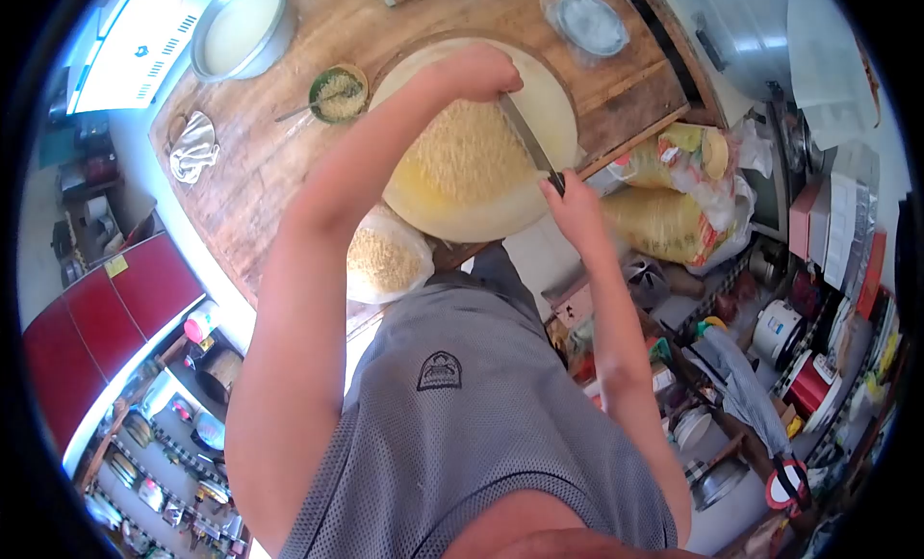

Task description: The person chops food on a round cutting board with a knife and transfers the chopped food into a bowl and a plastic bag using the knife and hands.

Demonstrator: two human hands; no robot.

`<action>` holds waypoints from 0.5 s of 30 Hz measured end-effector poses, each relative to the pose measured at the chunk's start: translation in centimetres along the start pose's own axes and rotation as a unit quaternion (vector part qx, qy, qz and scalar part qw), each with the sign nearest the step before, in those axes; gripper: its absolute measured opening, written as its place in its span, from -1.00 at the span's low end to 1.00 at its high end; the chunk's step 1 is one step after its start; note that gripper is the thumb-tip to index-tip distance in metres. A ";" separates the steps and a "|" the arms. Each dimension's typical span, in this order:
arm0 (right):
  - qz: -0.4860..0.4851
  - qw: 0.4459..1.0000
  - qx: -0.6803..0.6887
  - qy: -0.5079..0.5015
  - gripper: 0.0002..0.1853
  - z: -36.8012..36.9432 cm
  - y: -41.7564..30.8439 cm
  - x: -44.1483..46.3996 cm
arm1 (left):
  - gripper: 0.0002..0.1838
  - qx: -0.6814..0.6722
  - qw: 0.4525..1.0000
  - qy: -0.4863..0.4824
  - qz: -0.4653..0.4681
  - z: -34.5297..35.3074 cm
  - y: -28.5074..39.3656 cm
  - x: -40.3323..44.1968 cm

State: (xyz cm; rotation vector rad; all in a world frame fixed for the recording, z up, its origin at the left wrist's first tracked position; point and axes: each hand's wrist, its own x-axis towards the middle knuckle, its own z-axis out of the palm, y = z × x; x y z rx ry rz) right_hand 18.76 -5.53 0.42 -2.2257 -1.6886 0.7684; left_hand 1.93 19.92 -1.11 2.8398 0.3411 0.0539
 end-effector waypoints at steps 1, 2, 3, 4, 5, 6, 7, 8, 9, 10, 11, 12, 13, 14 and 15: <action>-0.005 1.000 0.001 0.003 -0.60 -0.8 -0.3 0.5 | -0.92 0.005 1.000 0.002 -0.002 -0.7 -0.3 0.2; 0.010 1.000 0.005 0.002 -0.60 -1.9 -0.4 -0.1 | -0.91 -0.004 1.000 0.017 0.002 -0.9 -0.1 0.1; 0.026 1.000 0.010 0.001 -0.60 -2.6 -0.9 -0.6 | -0.91 -0.014 0.999 0.031 0.006 -1.0 0.3 0.0; 0.027 1.000 0.011 0.003 -0.60 -2.3 -0.8 -0.1 | -0.91 -0.012 0.999 0.031 0.008 -0.9 0.0 0.3; 0.032 0.999 0.013 -0.005 -0.60 -1.8 -0.4 0.3 | -0.90 -0.004 0.999 0.033 0.003 -0.8 -0.1 0.5; 0.038 0.999 0.015 -0.015 -0.59 -1.5 -0.1 0.1 | -0.90 0.001 0.999 0.035 -0.003 -0.3 0.1 0.7; 0.039 0.999 0.014 -0.013 -0.59 -1.2 0.3 -0.1 | -0.90 0.002 0.999 0.036 -0.001 0.6 -0.2 0.9; 0.036 0.999 0.000 -0.010 -0.60 -0.9 0.6 0.3 | -0.89 0.005 1.000 0.022 0.000 1.3 -0.6 1.2; 0.033 0.999 -0.012 -0.008 -0.60 -0.8 0.4 0.8 | -0.87 0.008 1.000 0.006 0.001 0.9 -0.8 1.2; 0.036 0.999 -0.011 -0.008 -0.60 -0.9 0.4 0.3 | -0.87 0.007 1.000 0.004 0.004 0.8 -0.5 1.0; 0.032 0.999 0.011 -0.005 -0.61 -1.1 0.4 -0.4 | -0.84 0.010 1.000 0.007 0.005 0.7 -0.2 0.7; 0.024 0.999 0.032 0.005 -0.62 -1.6 0.3 -0.4 | -0.77 0.020 1.000 0.014 0.007 -0.3 0.1 0.6; 0.023 0.999 0.031 0.008 -0.62 -1.8 -0.1 -0.8 | -0.77 0.022 1.000 0.017 0.008 -1.3 0.8 -0.1; 0.043 0.993 0.111 -0.003 -0.61 -1.9 -0.8 -2.0 | -0.62 0.040 0.989 0.143 0.016 -2.0 2.1 -1.4; 0.061 0.979 0.192 -0.011 -0.61 -1.9 -1.3 -2.8 | -0.46 0.061 0.961 0.268 0.027 -2.7 3.5 -2.6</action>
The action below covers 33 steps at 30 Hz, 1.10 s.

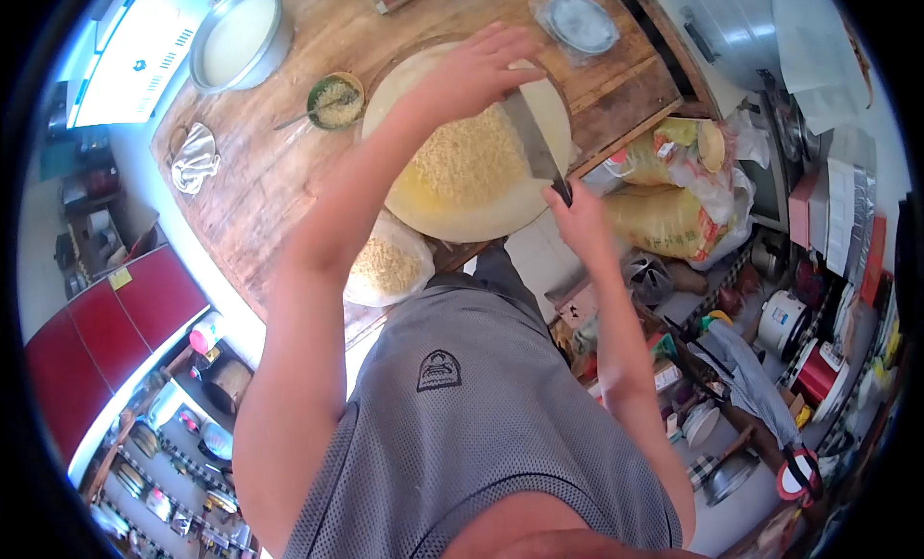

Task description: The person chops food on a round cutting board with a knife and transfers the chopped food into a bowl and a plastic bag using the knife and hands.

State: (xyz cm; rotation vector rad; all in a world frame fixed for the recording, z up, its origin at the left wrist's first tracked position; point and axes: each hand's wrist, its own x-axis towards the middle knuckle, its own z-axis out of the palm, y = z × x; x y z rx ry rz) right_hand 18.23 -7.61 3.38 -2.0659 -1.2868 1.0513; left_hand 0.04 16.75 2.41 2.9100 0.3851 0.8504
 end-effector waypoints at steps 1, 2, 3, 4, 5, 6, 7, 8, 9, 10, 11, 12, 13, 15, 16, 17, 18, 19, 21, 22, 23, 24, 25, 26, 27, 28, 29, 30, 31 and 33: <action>-0.002 1.000 0.001 0.006 -0.61 0.2 0.0 -0.5 | -0.46 0.002 1.000 0.002 0.005 -0.5 1.2 -0.9; 0.064 0.992 0.102 -0.023 -0.60 0.6 0.3 -1.2 | -0.36 -0.023 0.995 0.033 -0.096 -0.4 2.8 -2.4; 0.129 0.969 0.203 -0.052 -0.60 1.1 0.5 -1.7 | -0.25 -0.048 0.977 0.062 -0.197 -0.1 4.5 -3.9; 0.129 0.969 0.206 -0.049 -0.60 1.9 0.7 -2.2 | -0.25 -0.048 0.978 0.060 -0.192 0.5 6.6 -5.3; 0.142 0.943 0.298 -0.044 -0.59 2.7 0.8 -2.6 | -0.28 -0.068 0.975 0.007 -0.209 1.4 8.8 -6.7; 0.152 0.908 0.388 -0.038 -0.58 3.4 0.7 -3.1 | -0.31 -0.086 0.969 -0.046 -0.225 1.9 10.7 -7.6; 0.151 0.907 0.392 -0.033 -0.58 3.7 0.3 -3.3 | -0.31 -0.087 0.971 -0.049 -0.219 1.8 12.3 -8.0; 0.174 0.881 0.439 -0.032 -0.57 4.0 -0.2 -3.5 | -0.34 -0.113 0.967 -0.074 -0.215 1.6 13.8 -8.4; 0.198 0.852 0.484 -0.032 -0.56 4.3 -0.4 -3.8 | -0.36 -0.139 0.962 -0.100 -0.212 1.7 14.7 -8.8; 0.200 0.848 0.490 -0.029 -0.56 4.5 -0.4 -4.1 | -0.36 -0.140 0.962 -0.106 -0.207 1.9 15.1 -9.3; 0.209 0.832 0.512 -0.038 -0.55 4.6 -0.3 -4.1 | -0.37 -0.137 0.963 -0.113 -0.204 2.2 15.2 -9.8; 0.215 0.816 0.534 -0.047 -0.53 4.6 -0.2 -4.1 | -0.37 -0.133 0.963 -0.119 -0.200 2.3 15.0 -10.0; 0.213 0.814 0.539 -0.044 -0.53 4.5 -0.3 -4.2 | -0.37 -0.131 0.965 -0.122 -0.194 2.5 14.7 -10.1; 0.207 0.817 0.533 -0.077 -0.55 4.3 -0.3 -4.7 | -0.37 -0.124 0.963 -0.134 -0.200 2.6 13.7 -10.1; 0.206 0.814 0.538 -0.076 -0.55 4.2 -0.3 -5.0 | -0.37 -0.123 0.963 -0.137 -0.197 2.6 13.2 -10.1; 0.201 0.816 0.533 -0.095 -0.55 4.1 -0.3 -5.3 | -0.37 -0.117 0.963 -0.133 -0.202 2.6 12.5 -10.0; 0.197 0.818 0.528 -0.114 -0.55 4.0 -0.2 -5.6 | -0.37 -0.113 0.963 -0.130 -0.208 2.7 11.9 -9.9; 0.197 0.816 0.532 -0.111 -0.55 4.0 -0.1 -5.9 | -0.37 -0.112 0.963 -0.133 -0.204 2.9 11.4 -9.9; 0.194 0.832 0.507 -0.117 -0.55 3.9 0.1 -6.5 | -0.38 -0.079 0.966 -0.118 -0.215 3.8 10.4 -9.8; 0.194 0.831 0.509 -0.115 -0.55 3.7 0.2 -6.7 | -0.38 -0.080 0.967 -0.119 -0.212 4.3 10.0 -9.8; 0.204 0.832 0.503 -0.115 -0.55 3.6 0.2 -7.0 | -0.37 -0.076 0.964 -0.112 -0.227 4.8 9.7 -9.8; 0.215 0.833 0.497 -0.115 -0.56 3.4 0.2 -7.4 | -0.36 -0.073 0.961 -0.105 -0.243 5.4 9.4 -9.9; 0.216 0.831 0.500 -0.112 -0.56 3.2 0.2 -7.8 | -0.36 -0.074 0.962 -0.107 -0.240 6.0 9.1 -9.9; 0.227 0.837 0.486 -0.108 -0.56 2.9 0.0 -8.1 | -0.34 -0.068 0.958 -0.093 -0.262 6.6 8.8 -9.8; 0.239 0.843 0.471 -0.104 -0.56 2.8 0.0 -8.4 | -0.32 -0.063 0.954 -0.079 -0.284 6.9 8.7 -9.6; 0.239 0.842 0.473 -0.102 -0.56 2.6 0.1 -8.8 | -0.32 -0.063 0.954 -0.081 -0.281 7.1 8.7 -9.6; 0.234 0.847 0.467 -0.098 -0.55 2.5 0.3 -9.1 | -0.30 -0.060 0.952 -0.084 -0.287 7.3 8.6 -9.6; 0.229 0.852 0.461 -0.095 -0.54 2.3 0.5 -9.2 | -0.28 -0.056 0.950 -0.086 -0.294 7.3 8.6 -9.5; 0.228 0.851 0.463 -0.094 -0.54 2.1 0.6 -9.3 | -0.28 -0.056 0.951 -0.087 -0.292 7.2 8.5 -9.6; 0.219 0.907 0.353 -0.077 -0.54 1.7 1.1 -9.5 | -0.27 -0.085 0.935 -0.045 -0.340 6.7 8.3 -10.0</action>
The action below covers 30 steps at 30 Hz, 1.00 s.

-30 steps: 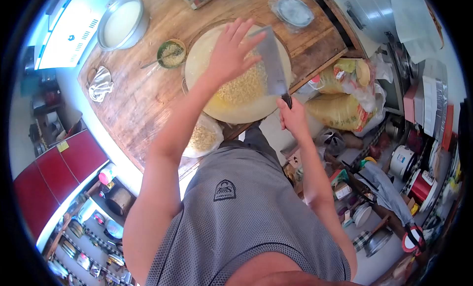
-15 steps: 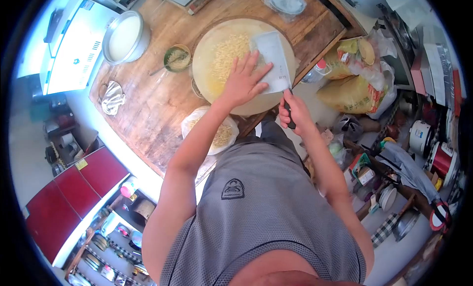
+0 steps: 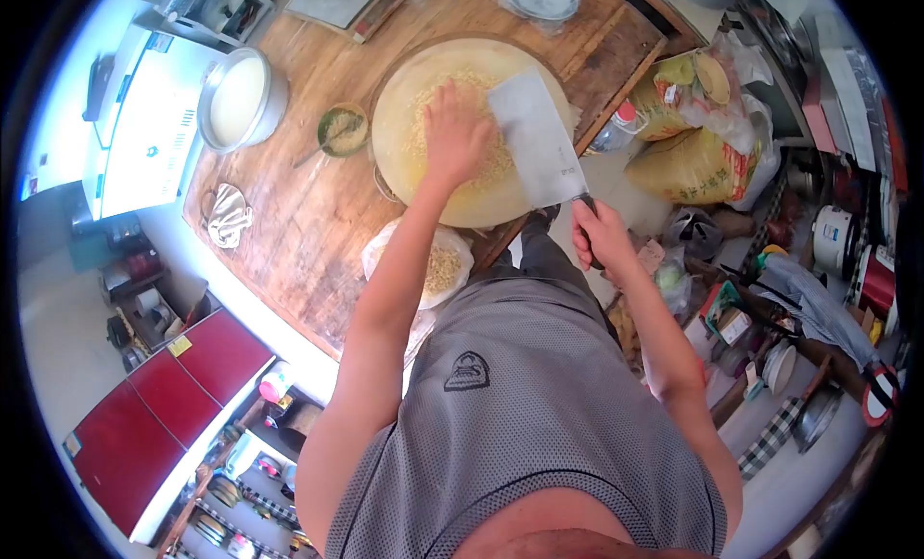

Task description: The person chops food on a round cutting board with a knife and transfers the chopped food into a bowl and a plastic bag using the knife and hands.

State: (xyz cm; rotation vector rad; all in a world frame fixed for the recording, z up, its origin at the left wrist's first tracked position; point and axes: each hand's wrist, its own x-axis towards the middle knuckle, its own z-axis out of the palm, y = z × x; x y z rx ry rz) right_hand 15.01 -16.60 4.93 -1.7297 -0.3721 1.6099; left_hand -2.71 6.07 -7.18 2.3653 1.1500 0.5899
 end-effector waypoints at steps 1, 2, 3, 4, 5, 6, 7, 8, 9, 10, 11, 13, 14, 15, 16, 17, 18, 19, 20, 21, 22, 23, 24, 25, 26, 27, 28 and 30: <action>-0.001 1.000 0.003 0.000 -0.54 -0.5 0.3 0.1 | -0.27 0.001 1.000 -0.002 0.002 -0.7 -0.5 -0.1; -0.110 0.977 -0.175 0.056 -0.56 -1.1 0.7 0.4 | -0.27 -0.023 1.000 0.005 -0.011 -1.8 -1.4 -0.2; -0.214 0.908 -0.344 0.110 -0.58 -1.6 0.9 0.7 | -0.28 -0.047 0.999 0.011 -0.025 -3.1 -2.2 -0.4; -0.216 0.909 -0.340 0.110 -0.58 -2.2 0.8 0.9 | -0.28 -0.043 0.999 0.011 -0.023 -4.7 -2.7 -0.6; -0.299 0.828 -0.452 0.141 -0.62 -2.8 0.4 1.1 | -0.27 -0.101 0.994 0.036 -0.022 -6.4 -3.2 -1.0; -0.374 0.726 -0.551 0.171 -0.65 -3.1 -0.1 1.3 | -0.27 -0.160 0.985 0.061 -0.022 -7.8 -3.0 -1.3; -0.375 0.728 -0.548 0.171 -0.65 -3.1 -0.9 1.3 | -0.27 -0.156 0.986 0.060 -0.020 -8.5 -2.5 -1.7; -0.392 0.691 -0.589 0.148 -0.67 -3.2 -2.0 1.3 | -0.27 -0.084 0.995 0.045 -0.002 -9.1 -1.9 -2.0; -0.407 0.652 -0.627 0.125 -0.68 -3.3 -2.9 1.6 | -0.27 -0.013 0.999 0.031 0.016 -9.8 -1.2 -2.4; -0.407 0.652 -0.626 0.128 -0.68 -3.2 -3.6 2.0 | -0.26 0.006 0.998 0.024 0.063 -10.3 0.7 -3.1; -0.435 0.631 -0.634 0.100 -0.69 -2.9 -4.4 2.7 | -0.26 0.006 0.998 0.025 0.065 -9.5 2.0 -3.9; -0.465 0.605 -0.642 0.077 -0.70 -2.6 -5.6 4.1 | -0.25 0.079 0.989 -0.051 0.115 -7.4 4.7 -4.7; -0.481 0.591 -0.645 0.057 -0.72 -2.3 -5.7 5.0 | -0.25 0.079 0.989 -0.049 0.117 -6.6 6.1 -4.9; -0.498 0.577 -0.646 0.035 -0.74 -2.1 -5.9 5.8 | -0.24 0.064 0.986 -0.068 0.139 -6.1 7.5 -4.9; -0.501 0.575 -0.646 0.035 -0.74 -1.8 -6.2 6.2 | -0.23 0.048 0.982 -0.087 0.160 -5.6 8.6 -4.9; -0.516 0.562 -0.646 0.023 -0.77 -1.6 -6.3 6.5 | -0.23 0.050 0.983 -0.085 0.158 -4.8 9.0 -4.7; -0.530 0.550 -0.646 0.011 -0.79 -1.6 -6.4 6.7 | -0.22 0.043 0.985 -0.086 0.144 -3.7 8.9 -4.6; -0.532 0.548 -0.645 0.010 -0.79 -1.8 -6.5 6.9 | -0.21 0.036 0.987 -0.086 0.131 -2.9 8.8 -4.2; -0.540 0.536 -0.649 0.008 -0.81 -2.1 -6.7 7.2 | -0.21 0.037 0.987 -0.084 0.130 -2.4 8.4 -4.0; -0.548 0.524 -0.652 0.005 -0.83 -2.4 -6.8 7.4 | -0.20 0.048 0.989 -0.084 0.114 -2.2 8.2 -3.7; -0.551 0.523 -0.650 0.003 -0.83 -2.8 -7.0 7.6 | -0.19 0.059 0.990 -0.084 0.098 -2.0 8.0 -3.6; -0.543 0.526 -0.654 -0.001 -0.84 -3.6 -7.3 7.7 | -0.19 0.062 0.990 -0.082 0.096 -1.9 7.7 -3.4; -0.535 0.530 -0.658 -0.006 -0.84 -4.3 -7.6 7.6 | -0.18 0.069 0.991 -0.077 0.084 -1.9 7.5 -3.3; -0.536 0.530 -0.657 -0.010 -0.84 -5.1 -7.9 7.4 | -0.17 0.075 0.992 -0.073 0.071 -1.9 7.5 -3.4; -0.538 0.533 -0.653 -0.005 -0.84 -6.0 -8.3 7.2 | -0.17 0.076 0.992 -0.073 0.067 -1.8 7.4 -3.4; -0.541 0.535 -0.649 0.000 -0.83 -6.9 -8.9 7.1 | -0.18 0.091 0.991 -0.081 0.053 -1.7 7.2 -3.3; -0.542 0.536 -0.647 -0.006 -0.83 -8.2 -9.2 7.1 | -0.18 0.105 0.990 -0.092 0.038 -1.5 7.1 -3.4; -0.535 0.523 -0.663 0.006 -0.82 -10.9 -9.8 7.4 | -0.18 0.112 0.990 -0.085 0.024 -1.2 6.8 -3.4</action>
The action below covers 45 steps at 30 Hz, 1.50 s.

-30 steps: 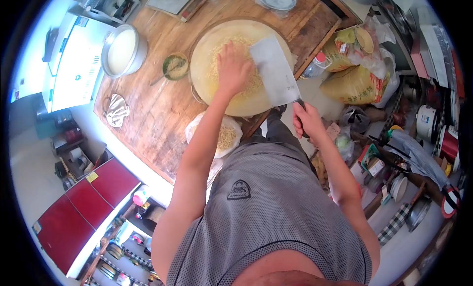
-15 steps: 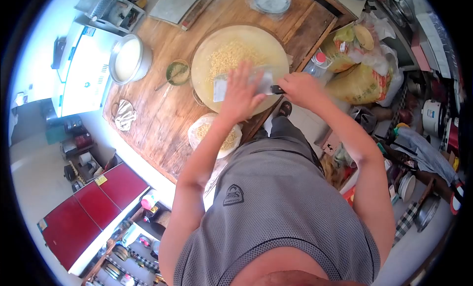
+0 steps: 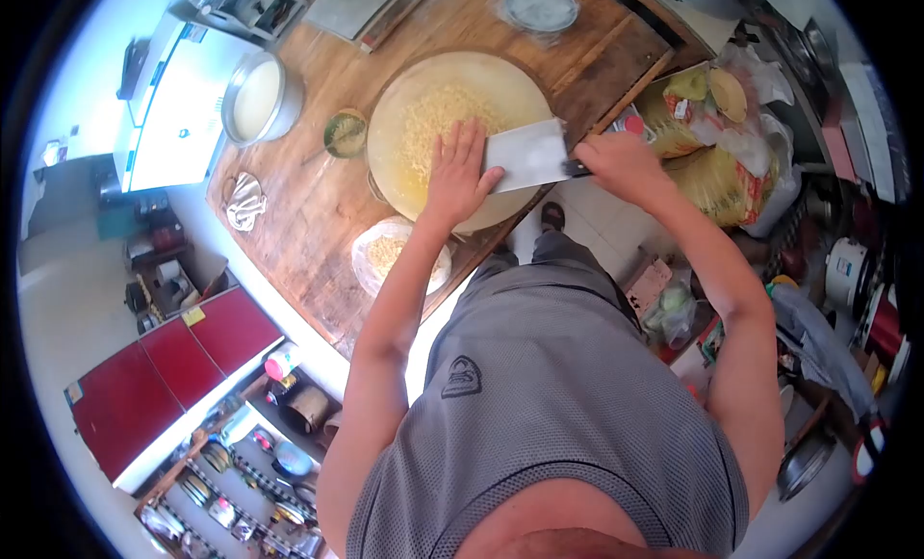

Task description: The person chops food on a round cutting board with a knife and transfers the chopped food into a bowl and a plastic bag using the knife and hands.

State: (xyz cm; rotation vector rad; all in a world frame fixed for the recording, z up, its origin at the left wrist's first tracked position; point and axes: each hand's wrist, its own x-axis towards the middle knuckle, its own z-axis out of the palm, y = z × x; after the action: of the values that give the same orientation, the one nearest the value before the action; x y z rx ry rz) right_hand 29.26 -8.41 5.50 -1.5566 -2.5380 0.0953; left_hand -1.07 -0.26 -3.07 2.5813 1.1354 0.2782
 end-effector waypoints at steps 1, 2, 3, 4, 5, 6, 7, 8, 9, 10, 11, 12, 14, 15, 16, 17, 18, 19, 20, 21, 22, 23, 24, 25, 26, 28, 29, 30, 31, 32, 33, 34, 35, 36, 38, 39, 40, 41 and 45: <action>-0.008 1.000 0.006 -0.002 -0.82 -0.6 1.0 -0.7 | -0.17 0.005 1.000 0.007 -0.007 0.3 -0.3 0.0; 0.000 1.000 -0.004 -0.002 -0.79 -1.3 1.9 -1.6 | -0.17 0.006 1.000 0.005 -0.017 0.6 -0.7 -0.1; 0.007 1.000 -0.014 -0.003 -0.77 -1.8 2.8 -2.7 | -0.18 0.006 0.999 -0.001 -0.034 0.8 -1.3 -0.2; -0.003 1.000 -0.006 -0.006 -0.77 -1.9 3.7 -4.1 | -0.19 0.007 0.999 -0.007 -0.051 0.9 -1.8 -0.4; 0.022 1.000 0.009 -0.010 -0.76 -2.1 4.6 -5.6 | -0.19 0.008 0.998 -0.009 -0.064 0.8 -2.2 -0.7; 0.047 0.999 0.025 -0.013 -0.74 -2.1 5.2 -6.9 | -0.20 -0.048 0.995 0.035 -0.076 0.6 -2.7 -1.1; 0.037 0.999 0.032 -0.015 -0.74 -1.3 5.4 -8.1 | -0.21 -0.102 0.988 0.081 -0.086 0.3 -3.3 -1.4; 0.092 0.988 0.122 0.006 -0.73 0.5 5.3 -9.4 | -0.23 -0.131 0.979 0.113 -0.106 0.3 -4.2 -1.8; 0.147 0.966 0.211 0.023 -0.71 2.3 5.1 -10.2 | -0.23 -0.127 0.978 0.115 -0.115 0.4 -5.3 -2.1; 0.139 0.966 0.216 0.020 -0.71 4.1 4.6 -10.5 | -0.24 -0.125 0.973 0.137 -0.139 0.6 -6.5 -2.5; 0.234 0.908 0.348 -0.005 -0.74 5.9 3.8 -10.3 | -0.25 -0.123 0.966 0.161 -0.162 0.7 -7.7 -2.7; 0.324 0.822 0.468 -0.033 -0.75 6.8 3.1 -10.0 | -0.28 -0.102 0.965 0.165 -0.179 0.9 -8.9 -2.8; 0.371 0.765 0.524 -0.057 -0.75 6.5 1.6 -8.6 | -0.30 -0.104 0.960 0.157 -0.206 0.9 -10.9 -2.5; 0.422 0.700 0.571 -0.074 -0.74 6.4 1.3 -8.3 | -0.31 -0.110 0.957 0.150 -0.222 1.0 -11.8 -2.1; 0.427 0.690 0.580 -0.070 -0.75 7.3 1.3 -8.8 | -0.34 -0.108 0.956 0.161 -0.221 1.1 -12.4 -1.6; 0.424 0.692 0.579 -0.076 -0.75 8.0 1.5 -9.5 | -0.34 -0.108 0.954 0.163 -0.228 1.3 -12.7 -1.3; 0.437 0.675 0.588 -0.093 -0.76 8.3 1.6 -10.0 | -0.34 -0.107 0.952 0.162 -0.237 1.5 -12.9 -1.0; 0.449 0.657 0.595 -0.108 -0.78 8.8 1.7 -10.3 | -0.35 -0.105 0.950 0.162 -0.245 1.8 -13.0 -0.7; 0.446 0.646 0.610 -0.110 -0.78 9.4 2.0 -10.8 | -0.35 -0.105 0.948 0.165 -0.252 2.2 -12.9 -0.6; 0.443 0.648 0.608 -0.117 -0.78 9.6 1.9 -10.4 | -0.35 -0.078 0.954 0.171 -0.234 2.7 -12.7 -0.8; 0.440 0.654 0.606 -0.109 -0.77 9.8 1.5 -10.1 | -0.35 -0.050 0.959 0.175 -0.215 3.2 -12.4 -1.1; 0.436 0.659 0.605 -0.099 -0.76 10.2 1.1 -9.6 | -0.35 -0.049 0.958 0.177 -0.221 3.7 -11.9 -1.3; 0.434 0.659 0.605 -0.104 -0.76 10.3 0.1 -8.9 | -0.34 -0.058 0.956 0.178 -0.224 4.0 -10.7 -1.7; 0.446 0.643 0.613 -0.109 -0.76 10.5 -1.2 -8.0 | -0.32 -0.066 0.955 0.179 -0.225 4.4 -9.5 -2.1; 0.457 0.628 0.621 -0.112 -0.75 10.8 -2.6 -6.8 | -0.29 -0.086 0.948 0.196 -0.236 4.9 -8.4 -2.2; 0.442 0.616 0.643 -0.111 -0.74 12.2 -5.7 -5.6 | -0.25 -0.099 0.939 0.204 -0.257 5.6 -4.9 -1.8; 0.429 0.621 0.645 -0.119 -0.73 12.9 -7.2 -4.9 | -0.22 -0.115 0.930 0.213 -0.277 5.9 -3.1 -1.5; 0.417 0.626 0.647 -0.126 -0.73 13.3 -8.5 -4.2 | -0.22 -0.112 0.929 0.216 -0.279 6.2 -1.6 -1.2; 0.413 0.628 0.648 -0.128 -0.73 13.1 -9.8 -3.2 | -0.17 -0.125 0.915 0.240 -0.299 6.5 -0.1 -1.0; 0.401 0.627 0.656 -0.122 -0.72 12.9 -11.1 -2.3 | -0.11 -0.139 0.900 0.263 -0.319 6.6 1.1 -1.0; 0.389 0.627 0.664 -0.116 -0.72 12.7 -12.0 -1.7 | -0.11 -0.137 0.899 0.266 -0.321 6.6 2.1 -0.9; 0.385 0.630 0.664 -0.115 -0.72 12.8 -12.4 -1.4 | -0.09 -0.157 0.883 0.288 -0.337 6.5 2.6 -0.8; 0.378 0.642 0.657 -0.117 -0.72 12.8 -12.8 -1.0 | -0.06 -0.177 0.865 0.311 -0.351 6.3 2.9 -0.6; 0.371 0.654 0.649 -0.119 -0.72 12.9 -13.1 -0.9 | -0.07 -0.178 0.857 0.337 -0.348 6.5 3.0 -0.6; 0.353 0.672 0.642 -0.111 -0.72 13.4 -13.2 -1.0 | -0.08 -0.192 0.851 0.349 -0.341 6.7 2.8 -0.8; 0.338 0.686 0.635 -0.108 -0.73 13.7 -13.1 -1.2 | -0.09 -0.206 0.846 0.356 -0.339 6.6 2.9 -1.0; 0.338 0.675 0.647 -0.108 -0.75 13.9 -13.1 -1.4 | -0.09 -0.209 0.846 0.360 -0.334 6.6 3.0 -1.1; 0.340 0.678 0.643 -0.103 -0.75 14.1 -13.3 -1.8 | -0.08 -0.210 0.849 0.361 -0.323 6.7 3.1 -1.2; 0.374 0.664 0.644 -0.065 -0.78 13.0 -14.9 -3.5 | -0.08 -0.232 0.854 0.365 -0.288 6.6 4.5 -2.1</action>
State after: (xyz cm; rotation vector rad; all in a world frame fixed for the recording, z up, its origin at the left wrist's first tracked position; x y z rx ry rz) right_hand 15.47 -17.96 -5.63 -1.5986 -0.9276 1.6598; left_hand 2.54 -6.04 -7.76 1.6122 1.7427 1.2676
